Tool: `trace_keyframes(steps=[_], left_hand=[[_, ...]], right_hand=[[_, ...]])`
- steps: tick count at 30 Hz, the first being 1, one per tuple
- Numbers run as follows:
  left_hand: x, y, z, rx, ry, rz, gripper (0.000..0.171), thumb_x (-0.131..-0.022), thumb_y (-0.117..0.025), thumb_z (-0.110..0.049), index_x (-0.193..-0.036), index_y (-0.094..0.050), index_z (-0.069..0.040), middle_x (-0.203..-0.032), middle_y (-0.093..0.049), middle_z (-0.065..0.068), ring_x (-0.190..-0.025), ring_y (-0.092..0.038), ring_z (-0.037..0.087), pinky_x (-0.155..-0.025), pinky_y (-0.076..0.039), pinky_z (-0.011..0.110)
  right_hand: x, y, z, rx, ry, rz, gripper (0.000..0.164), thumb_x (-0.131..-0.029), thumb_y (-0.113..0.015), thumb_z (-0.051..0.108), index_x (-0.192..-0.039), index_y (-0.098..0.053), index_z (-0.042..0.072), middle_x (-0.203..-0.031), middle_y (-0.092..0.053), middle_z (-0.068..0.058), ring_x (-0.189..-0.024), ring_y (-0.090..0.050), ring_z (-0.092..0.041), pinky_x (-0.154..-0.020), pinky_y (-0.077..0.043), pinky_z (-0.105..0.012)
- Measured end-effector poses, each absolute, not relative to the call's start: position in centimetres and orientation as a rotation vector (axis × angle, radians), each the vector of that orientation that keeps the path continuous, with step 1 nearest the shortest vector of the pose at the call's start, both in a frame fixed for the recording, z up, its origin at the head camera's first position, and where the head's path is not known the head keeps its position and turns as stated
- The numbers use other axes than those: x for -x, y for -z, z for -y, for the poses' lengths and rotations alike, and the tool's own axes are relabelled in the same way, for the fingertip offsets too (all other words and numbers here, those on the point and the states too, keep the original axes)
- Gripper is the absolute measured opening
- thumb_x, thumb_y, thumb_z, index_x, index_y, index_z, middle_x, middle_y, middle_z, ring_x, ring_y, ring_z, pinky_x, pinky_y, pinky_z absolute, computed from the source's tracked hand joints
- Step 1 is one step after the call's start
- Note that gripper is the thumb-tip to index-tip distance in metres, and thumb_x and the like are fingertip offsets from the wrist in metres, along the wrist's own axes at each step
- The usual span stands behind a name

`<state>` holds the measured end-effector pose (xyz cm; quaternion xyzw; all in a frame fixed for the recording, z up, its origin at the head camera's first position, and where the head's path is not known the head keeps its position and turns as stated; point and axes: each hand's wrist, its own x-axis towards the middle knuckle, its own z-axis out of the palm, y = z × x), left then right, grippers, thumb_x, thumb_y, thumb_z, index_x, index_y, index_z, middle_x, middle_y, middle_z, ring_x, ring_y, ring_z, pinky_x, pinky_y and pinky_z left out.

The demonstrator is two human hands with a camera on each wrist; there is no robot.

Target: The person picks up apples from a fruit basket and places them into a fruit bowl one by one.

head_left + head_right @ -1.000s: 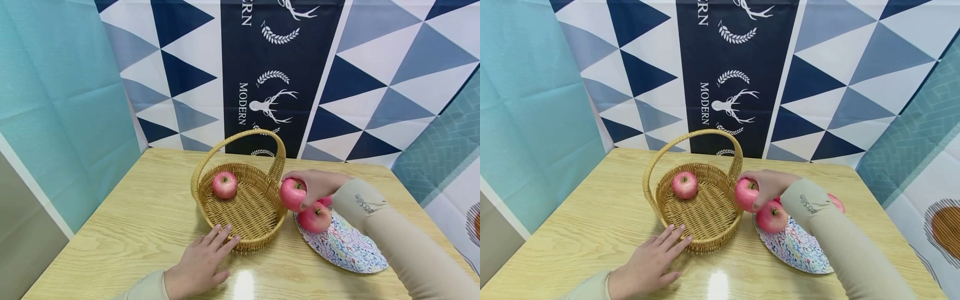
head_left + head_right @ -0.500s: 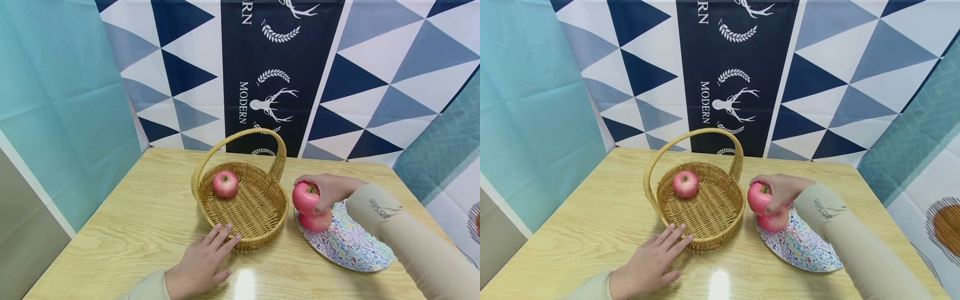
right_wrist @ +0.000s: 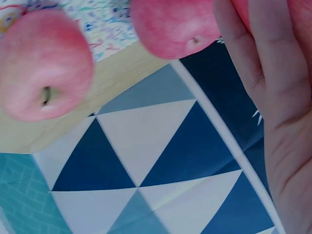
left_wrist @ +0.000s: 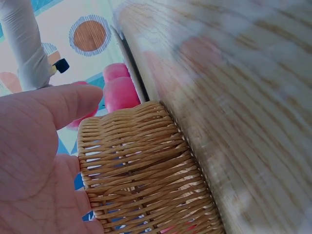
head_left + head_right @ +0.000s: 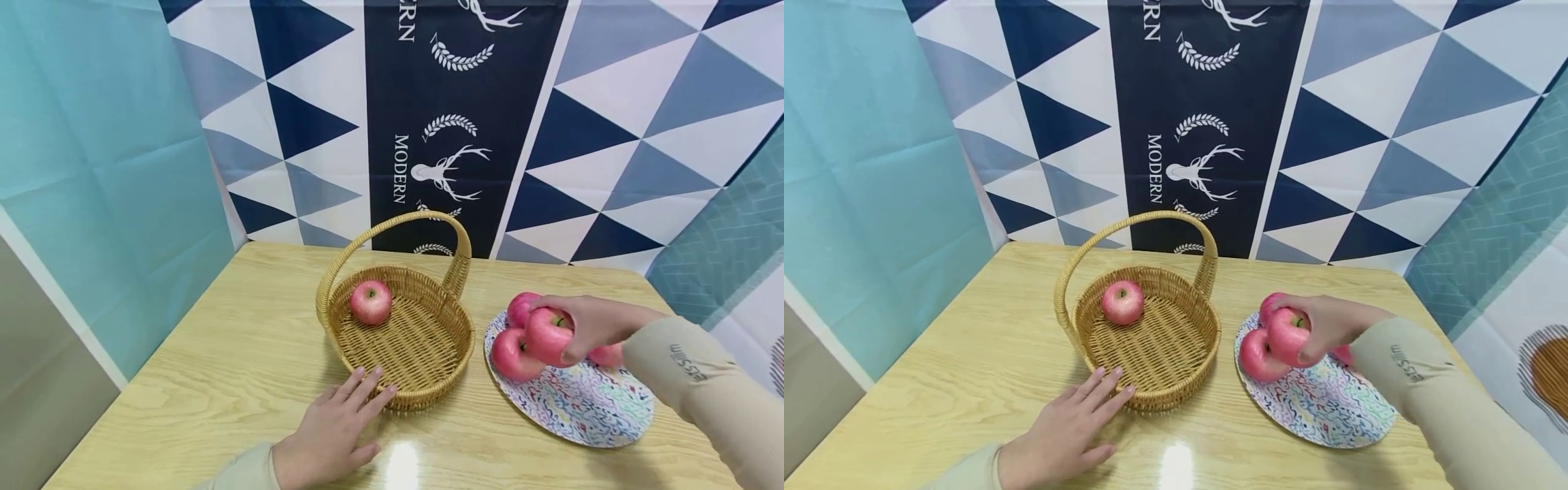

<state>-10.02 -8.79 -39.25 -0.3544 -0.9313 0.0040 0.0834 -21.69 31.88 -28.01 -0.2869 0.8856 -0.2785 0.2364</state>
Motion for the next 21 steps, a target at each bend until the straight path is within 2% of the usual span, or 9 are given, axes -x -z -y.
trace_keyframes(steps=[6,14,17,21], left_hand=[[10.0,39.3,8.4,1.040,-0.028,2.762,0.075,-0.086,-0.064,-0.051,-0.148,-0.037,-0.018,-0.154,-0.031,0.009,-0.137,-0.035,0.030,-0.086,-0.050,0.045],[10.0,39.3,8.4,1.011,-0.022,2.791,0.075,-0.085,-0.065,-0.050,-0.148,-0.036,-0.021,-0.154,-0.032,0.008,-0.137,-0.035,0.029,-0.082,-0.051,0.047],[10.0,39.3,8.5,1.006,-0.024,2.788,0.076,-0.085,-0.066,-0.051,-0.148,-0.037,-0.020,-0.153,-0.032,0.009,-0.137,-0.035,0.029,-0.082,-0.051,0.047],[10.0,39.3,8.6,1.001,-0.020,2.786,0.075,-0.085,-0.066,-0.050,-0.147,-0.038,-0.019,-0.153,-0.032,0.010,-0.136,-0.036,0.029,-0.083,-0.051,0.047]], right_hand=[[20.6,28.2,-34.8,0.717,0.743,-2.494,0.083,-0.059,-0.081,0.015,-0.130,-0.043,-0.001,-0.108,-0.054,-0.009,-0.095,-0.051,-0.027,-0.064,-0.055,-0.033],[19.9,28.9,-38.2,0.704,0.725,-2.521,0.078,-0.063,-0.078,0.016,-0.129,-0.041,-0.001,-0.105,-0.053,-0.004,-0.090,-0.051,-0.015,-0.062,-0.054,-0.032],[19.7,29.4,-39.2,0.719,0.764,-2.506,0.075,-0.064,-0.078,0.015,-0.128,-0.042,0.003,-0.105,-0.054,0.000,-0.090,-0.051,-0.013,-0.062,-0.054,-0.033],[19.4,30.4,-40.5,0.744,0.844,-2.476,0.073,-0.066,-0.076,0.014,-0.129,-0.044,0.030,-0.105,-0.054,0.010,-0.089,-0.051,-0.007,-0.061,-0.055,-0.033]])
